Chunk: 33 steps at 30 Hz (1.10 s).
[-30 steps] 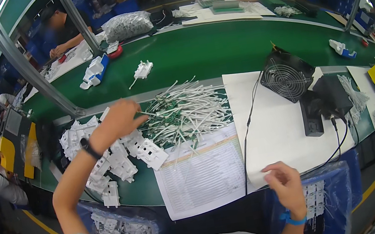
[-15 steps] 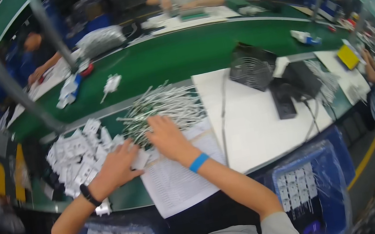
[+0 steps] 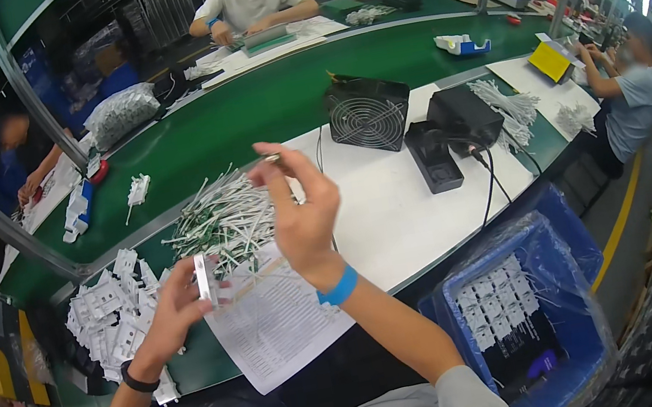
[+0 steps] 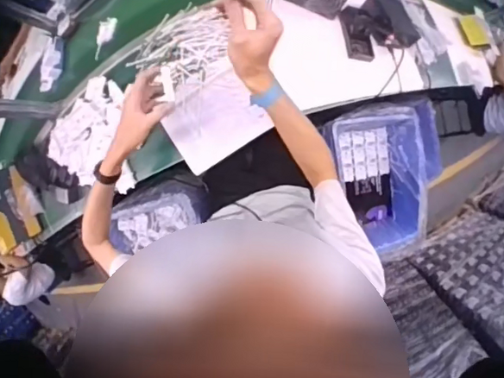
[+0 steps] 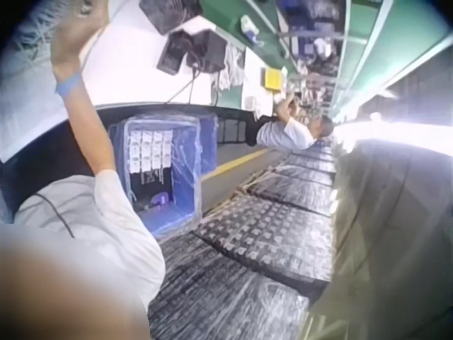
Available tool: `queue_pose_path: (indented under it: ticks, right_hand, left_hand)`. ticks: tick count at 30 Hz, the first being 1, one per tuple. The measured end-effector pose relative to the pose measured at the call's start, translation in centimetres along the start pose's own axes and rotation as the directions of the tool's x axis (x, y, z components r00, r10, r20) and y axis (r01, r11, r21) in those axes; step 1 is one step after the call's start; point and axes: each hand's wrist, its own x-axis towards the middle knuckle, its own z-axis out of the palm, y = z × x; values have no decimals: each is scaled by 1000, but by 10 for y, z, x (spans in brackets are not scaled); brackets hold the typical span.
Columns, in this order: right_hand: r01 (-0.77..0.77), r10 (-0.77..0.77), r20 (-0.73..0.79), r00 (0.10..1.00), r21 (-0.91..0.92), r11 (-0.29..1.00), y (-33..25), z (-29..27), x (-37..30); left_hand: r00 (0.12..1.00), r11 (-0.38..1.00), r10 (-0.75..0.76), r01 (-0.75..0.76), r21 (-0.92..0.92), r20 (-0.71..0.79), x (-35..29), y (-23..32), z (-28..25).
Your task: Soldering components onto a circuit board at a factory assembly line.
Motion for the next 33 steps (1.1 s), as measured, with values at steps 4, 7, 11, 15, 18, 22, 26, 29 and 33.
queue_pose_path:
  ticks: [4,7,11,15,18,22,26,29,33]
  right_hand:
    - [-122,119,34,992,110,986,-34,-17,-3]
    - [-253,254,264,931,-36,967,-45,-30,-14]
    - [-103,179,502,846,-176,979,-38,-42,-28]
    - [-1,139,577,805,-233,973,-31,-48,-39]
    - [115,110,608,786,-320,941,-31,-54,-39]
    - [185,55,611,790,-322,928,-32,-58,-35]
    - [163,85,597,798,-350,923,-33,-66,-32]
    - [126,107,572,813,-352,928,-32,-73,-31]
    - [111,171,581,796,-417,902,-26,-77,-37]
  left_hand:
    - [966,846,6,133,-517,258,9,6,23]
    - [948,718,17,210,-663,319,7,10,42]
    - [944,665,35,224,-713,329,2,10,56]
    - [958,687,50,173,-706,283,1,8,58]
    - [971,698,24,155,-699,239,1,6,59]
    - [966,690,43,157,-707,256,7,0,57]
    - [995,944,55,-23,-330,88,16,-5,63]
    - [917,757,399,-331,563,2,17,3,61]
    - [925,643,359,-150,751,-123,14,12,73]
